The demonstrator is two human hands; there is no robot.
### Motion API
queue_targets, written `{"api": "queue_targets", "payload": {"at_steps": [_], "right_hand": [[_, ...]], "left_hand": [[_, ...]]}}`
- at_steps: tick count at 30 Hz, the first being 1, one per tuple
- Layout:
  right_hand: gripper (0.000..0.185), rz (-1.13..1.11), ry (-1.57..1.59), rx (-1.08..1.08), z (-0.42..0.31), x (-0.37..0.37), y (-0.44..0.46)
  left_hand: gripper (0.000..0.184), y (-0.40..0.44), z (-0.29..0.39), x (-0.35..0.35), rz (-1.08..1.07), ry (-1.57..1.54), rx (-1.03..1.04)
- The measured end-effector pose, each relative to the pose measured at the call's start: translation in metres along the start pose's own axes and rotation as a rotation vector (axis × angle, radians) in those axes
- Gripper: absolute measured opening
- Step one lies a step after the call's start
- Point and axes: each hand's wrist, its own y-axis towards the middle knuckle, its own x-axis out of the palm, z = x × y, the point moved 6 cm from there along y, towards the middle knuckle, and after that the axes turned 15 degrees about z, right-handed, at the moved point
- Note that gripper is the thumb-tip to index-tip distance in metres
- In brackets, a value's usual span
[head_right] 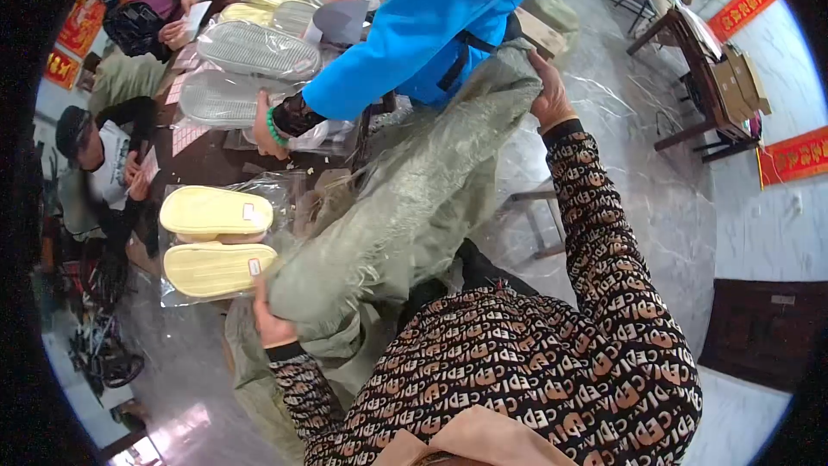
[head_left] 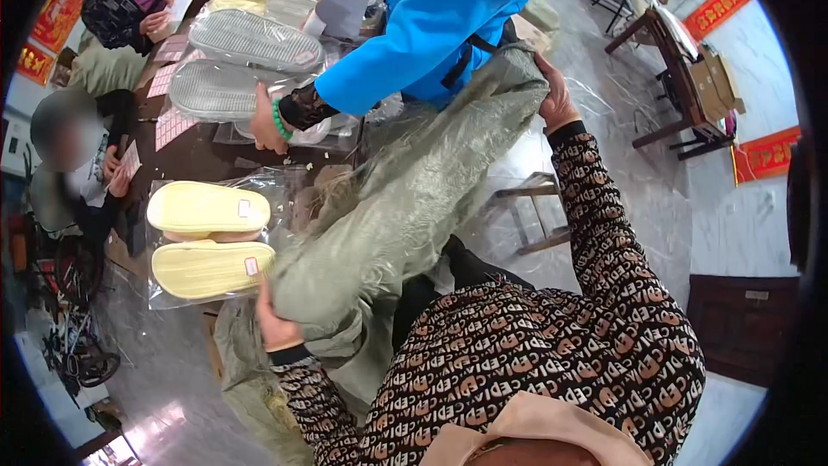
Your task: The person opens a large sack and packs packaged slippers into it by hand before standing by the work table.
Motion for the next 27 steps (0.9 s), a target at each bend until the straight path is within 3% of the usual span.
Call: {"api": "queue_targets", "payload": {"at_steps": [2, 3, 5, 7, 11, 12, 13, 14, 16, 17, 20, 24, 26, 27], "right_hand": [[0.036, -0.019, 0.004, 0.038, 0.006, -0.007, -0.005], [0.036, -0.032, 0.005, 0.059, 0.008, -0.011, -0.007], [0.036, -0.016, 0.007, 0.061, 0.011, -0.015, -0.005], [0.035, -0.015, 0.015, 0.06, 0.012, -0.014, 0.0], [0.035, -0.281, -0.004, 0.018, 0.011, -0.007, 0.005], [0.035, -0.337, -0.005, 0.01, 0.01, -0.012, 0.01], [0.035, -0.212, -0.234, -0.218, -0.001, -0.027, 0.017], [0.035, -0.076, -0.459, -0.446, -0.011, -0.038, 0.017], [0.035, 0.072, -0.678, -0.679, -0.025, -0.053, 0.013], [0.035, 0.052, -0.694, -0.713, -0.026, -0.048, -0.004], [0.036, 0.022, -0.722, -0.785, -0.024, -0.045, -0.037], [0.038, 0.087, -0.622, -0.756, -0.022, -0.079, -0.044], [0.039, 0.161, -0.905, -0.862, -0.028, -0.096, -0.045], [0.04, 0.199, -1.049, -0.908, -0.032, -0.105, -0.048]], "left_hand": [[0.044, 0.0, -0.036, -0.036, 0.002, 0.241, 0.096], [0.045, -0.004, -0.056, -0.041, -0.25, 0.555, 0.231], [0.047, 0.0, -0.086, -0.047, -0.509, 0.865, 0.357], [0.048, 0.028, -0.085, -0.044, -0.54, 0.975, 0.522], [0.046, 0.018, -0.022, 0.054, -0.428, 0.644, 0.352], [0.045, 0.04, -0.02, 0.045, -0.24, 0.18, 0.087], [0.045, 0.055, -0.024, 0.034, -0.047, -0.281, -0.176], [0.045, 0.061, -0.022, 0.031, -0.049, -0.276, -0.173], [0.043, 0.073, -0.008, 0.024, -0.046, -0.251, 0.017], [0.043, 0.08, -0.003, 0.021, -0.045, -0.239, 0.113], [0.047, 0.133, -0.013, -0.007, -0.011, -0.287, 0.039], [0.046, 0.128, -0.001, 0.026, 0.027, -0.168, 0.048], [0.045, 0.119, 0.003, 0.04, 0.036, -0.091, 0.068], [0.045, 0.114, 0.008, 0.045, -0.058, -0.071, 0.168]]}}
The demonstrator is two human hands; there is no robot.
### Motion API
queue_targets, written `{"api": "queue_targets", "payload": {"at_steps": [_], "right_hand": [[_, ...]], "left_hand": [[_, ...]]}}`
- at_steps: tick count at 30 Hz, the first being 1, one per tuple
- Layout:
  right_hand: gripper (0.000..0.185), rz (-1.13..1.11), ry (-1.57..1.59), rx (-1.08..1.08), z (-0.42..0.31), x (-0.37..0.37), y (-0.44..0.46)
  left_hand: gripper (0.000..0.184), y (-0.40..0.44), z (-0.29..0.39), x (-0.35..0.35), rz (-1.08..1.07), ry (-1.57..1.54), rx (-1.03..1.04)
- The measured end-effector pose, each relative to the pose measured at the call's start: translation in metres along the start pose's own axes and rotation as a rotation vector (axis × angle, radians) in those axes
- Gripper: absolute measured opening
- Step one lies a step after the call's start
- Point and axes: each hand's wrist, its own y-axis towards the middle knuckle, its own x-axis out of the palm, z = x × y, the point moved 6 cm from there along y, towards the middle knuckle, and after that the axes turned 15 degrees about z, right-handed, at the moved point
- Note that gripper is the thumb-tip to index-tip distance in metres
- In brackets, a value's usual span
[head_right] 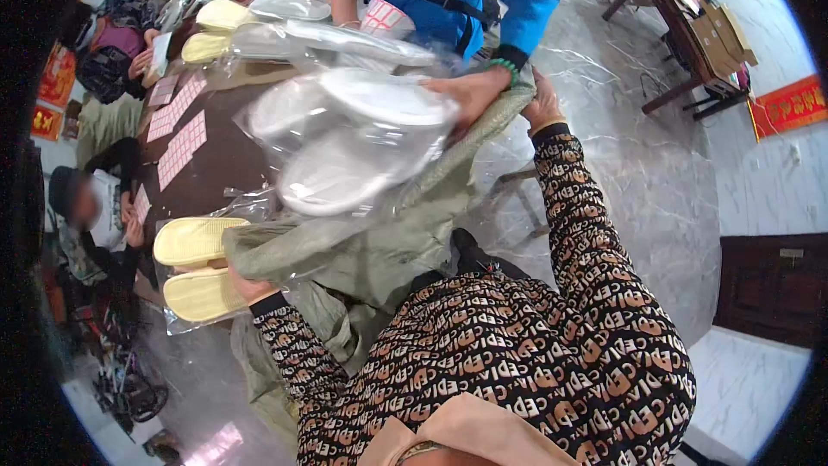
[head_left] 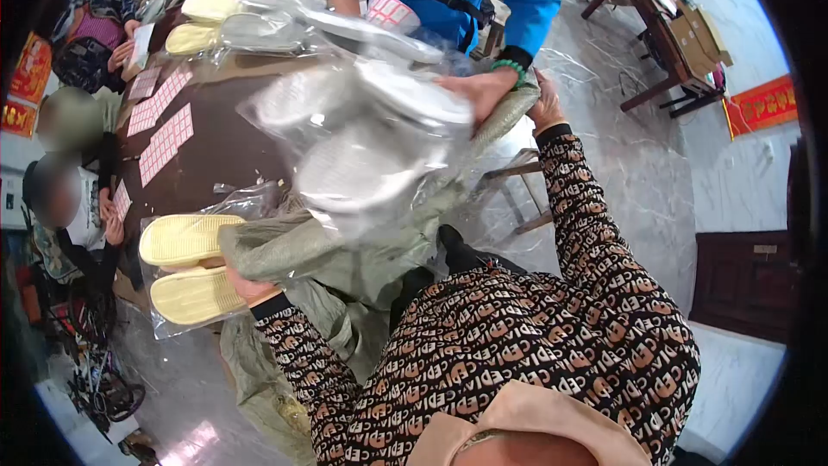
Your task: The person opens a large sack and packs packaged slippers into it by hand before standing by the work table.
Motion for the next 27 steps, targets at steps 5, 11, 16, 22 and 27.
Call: {"api": "queue_targets", "payload": {"at_steps": [5, 11, 16, 22, 27], "right_hand": [[0.038, -0.093, 1.219, 0.684, 0.026, -0.048, -0.019], [0.04, 0.096, 1.2, 0.702, 0.016, -0.105, -0.043], [0.043, 0.324, 0.515, 0.297, 0.032, -0.166, -0.039], [0.046, 0.136, 1.127, 0.578, -0.004, -0.156, -0.056], [0.046, 0.152, 1.151, 0.642, 0.001, -0.145, -0.077]], "left_hand": [[0.049, -0.036, 0.022, 0.064, -0.095, -0.133, -0.014], [0.053, -0.054, 0.019, 0.133, -0.086, -0.186, -0.056], [0.053, -0.074, 0.031, 0.167, -0.293, -0.121, 0.08], [0.053, -0.043, 0.027, 0.14, -0.236, 0.026, 0.278], [0.058, -0.02, 0.02, 0.097, -0.329, 0.288, 0.482]]}}
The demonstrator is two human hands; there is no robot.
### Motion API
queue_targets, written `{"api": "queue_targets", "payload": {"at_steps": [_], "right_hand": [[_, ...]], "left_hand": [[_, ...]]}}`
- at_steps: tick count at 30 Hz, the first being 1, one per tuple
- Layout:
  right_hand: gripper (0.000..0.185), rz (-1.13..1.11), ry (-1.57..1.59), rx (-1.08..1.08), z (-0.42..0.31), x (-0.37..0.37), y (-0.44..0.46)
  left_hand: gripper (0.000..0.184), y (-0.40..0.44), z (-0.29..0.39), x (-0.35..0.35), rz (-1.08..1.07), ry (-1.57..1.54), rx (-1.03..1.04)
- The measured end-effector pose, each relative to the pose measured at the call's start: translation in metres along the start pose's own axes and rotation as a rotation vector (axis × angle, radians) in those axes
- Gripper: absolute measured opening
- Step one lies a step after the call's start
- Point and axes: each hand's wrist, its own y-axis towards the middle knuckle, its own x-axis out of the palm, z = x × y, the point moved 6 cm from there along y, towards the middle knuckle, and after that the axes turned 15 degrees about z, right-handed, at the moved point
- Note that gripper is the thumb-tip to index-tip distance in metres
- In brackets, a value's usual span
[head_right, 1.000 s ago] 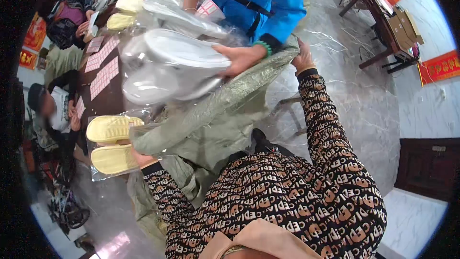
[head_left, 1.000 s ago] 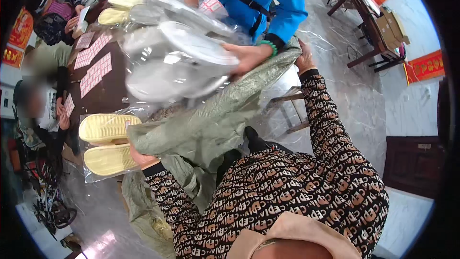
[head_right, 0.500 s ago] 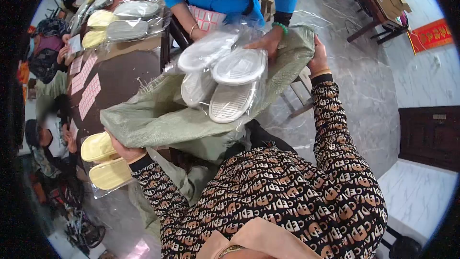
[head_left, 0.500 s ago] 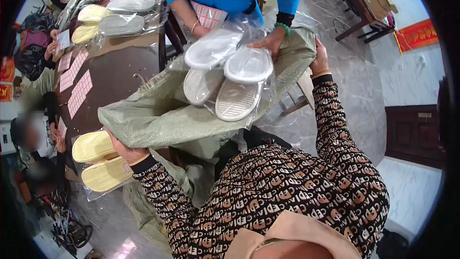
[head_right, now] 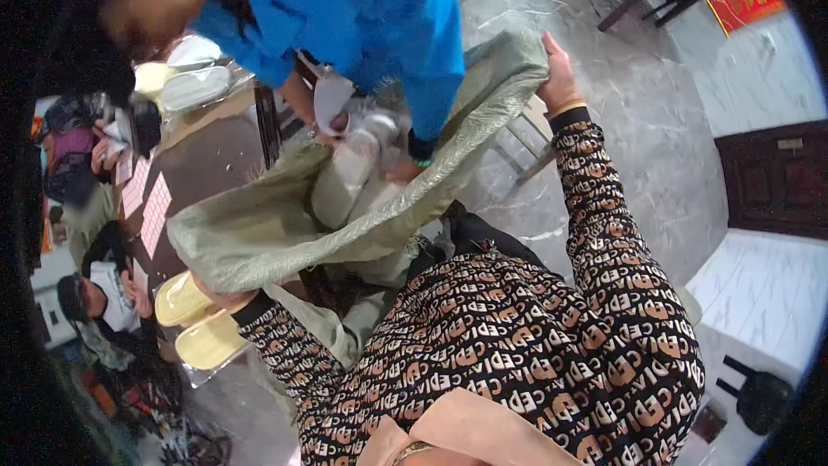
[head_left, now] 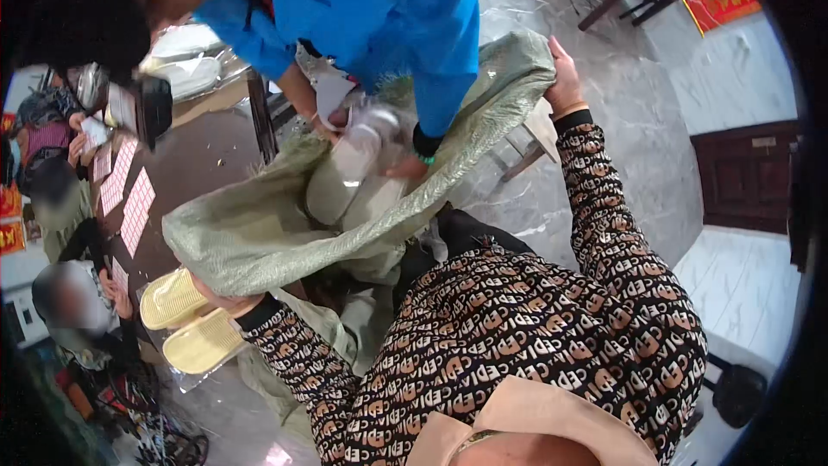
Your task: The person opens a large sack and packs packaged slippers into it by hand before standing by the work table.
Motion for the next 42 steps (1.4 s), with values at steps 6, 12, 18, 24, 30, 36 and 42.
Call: {"api": "queue_targets", "payload": {"at_steps": [6, 12, 18, 24, 30, 36, 42], "right_hand": [[0.045, 0.026, -0.018, -0.001, 0.002, -0.021, 0.0], [0.044, 0.122, 0.006, -0.127, -0.019, -0.022, -0.001], [0.043, 0.213, -0.034, -0.175, -0.016, -0.031, 0.0], [0.043, 0.297, -0.105, -0.146, -0.016, -0.051, -0.006], [0.044, 0.413, -0.095, -0.154, -0.011, -0.061, -0.014], [0.043, 0.355, -0.09, -0.247, -0.014, -0.043, -0.022], [0.043, 0.296, -0.045, -0.199, -0.008, -0.009, -0.026]], "left_hand": [[0.056, -0.004, 0.027, -0.009, -0.058, 0.974, 0.742], [0.057, 0.001, 0.055, 0.03, -0.076, 1.153, 0.919], [0.069, 0.008, 0.041, 0.068, 0.135, 0.678, 0.749], [0.067, 0.019, -0.002, 0.075, 0.024, 0.224, 0.173], [0.069, 0.03, -0.026, 0.037, -0.094, 0.627, 0.564], [0.069, 0.025, -0.048, -0.017, 0.061, 0.79, 0.527], [0.068, -0.003, -0.043, -0.019, 0.138, 0.718, 0.378]]}}
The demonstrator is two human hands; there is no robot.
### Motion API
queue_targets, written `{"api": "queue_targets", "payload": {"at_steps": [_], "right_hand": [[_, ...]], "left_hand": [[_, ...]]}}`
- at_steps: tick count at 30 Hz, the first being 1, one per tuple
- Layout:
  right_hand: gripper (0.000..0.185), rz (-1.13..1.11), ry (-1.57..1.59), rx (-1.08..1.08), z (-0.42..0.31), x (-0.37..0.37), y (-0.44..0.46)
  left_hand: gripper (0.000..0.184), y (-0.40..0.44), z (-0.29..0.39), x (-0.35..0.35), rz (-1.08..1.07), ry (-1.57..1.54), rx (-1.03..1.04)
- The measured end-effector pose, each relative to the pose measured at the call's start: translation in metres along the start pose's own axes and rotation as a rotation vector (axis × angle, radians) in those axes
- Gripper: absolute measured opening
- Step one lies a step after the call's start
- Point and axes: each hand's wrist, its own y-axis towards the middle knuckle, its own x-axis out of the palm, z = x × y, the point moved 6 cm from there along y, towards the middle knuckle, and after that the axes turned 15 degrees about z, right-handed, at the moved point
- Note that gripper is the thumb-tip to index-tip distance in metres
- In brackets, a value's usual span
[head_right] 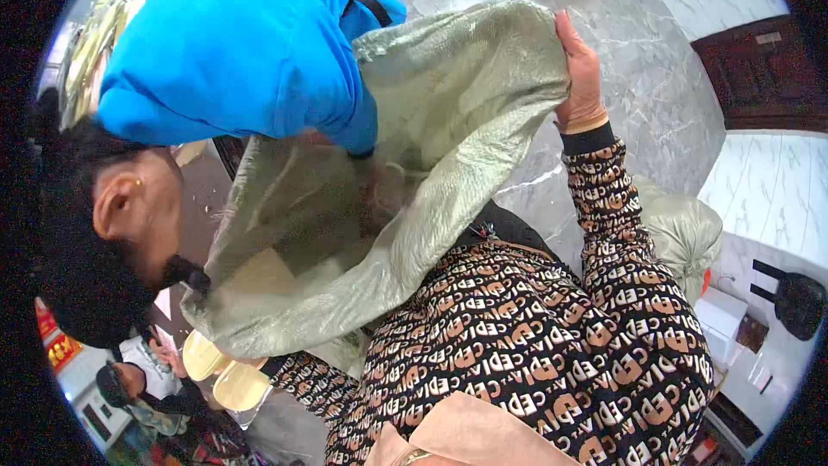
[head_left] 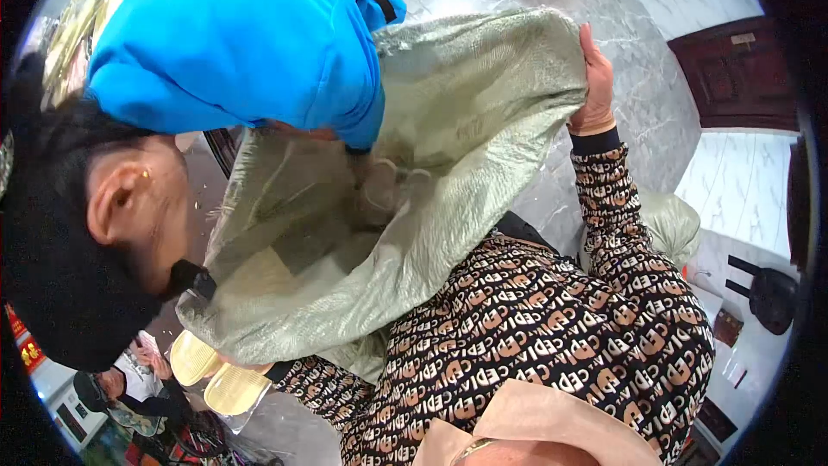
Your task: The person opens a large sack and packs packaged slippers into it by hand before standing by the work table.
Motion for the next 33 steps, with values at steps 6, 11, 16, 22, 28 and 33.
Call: {"api": "queue_targets", "payload": {"at_steps": [6, 11, 16, 22, 28, 33], "right_hand": [[0.043, -0.022, -0.02, -0.07, -0.008, -0.021, 0.004], [0.04, 0.221, -0.612, -0.25, -0.004, -0.037, -0.004], [0.044, 0.296, -0.96, -0.08, 0.036, -0.11, 0.025], [0.044, 0.361, -1.028, -0.051, 0.072, -0.207, 0.071], [0.038, 0.689, -1.103, -0.257, 0.028, -0.309, 0.129], [0.038, 0.814, -1.415, -0.564, -0.037, -0.374, 0.192]], "left_hand": [[0.067, -0.022, -0.002, -0.002, -0.017, -0.053, -0.146], [0.066, -0.03, -0.003, 0.026, -0.097, -0.091, -0.301], [0.065, -0.055, 0.008, 0.085, -0.232, -0.171, -0.519], [0.065, -0.088, 0.014, 0.141, -0.399, -0.233, -0.827], [0.061, -0.141, -0.001, 0.189, -0.478, 0.088, -1.255], [0.061, -0.235, 0.084, 0.264, -0.642, -0.414, -1.482]]}}
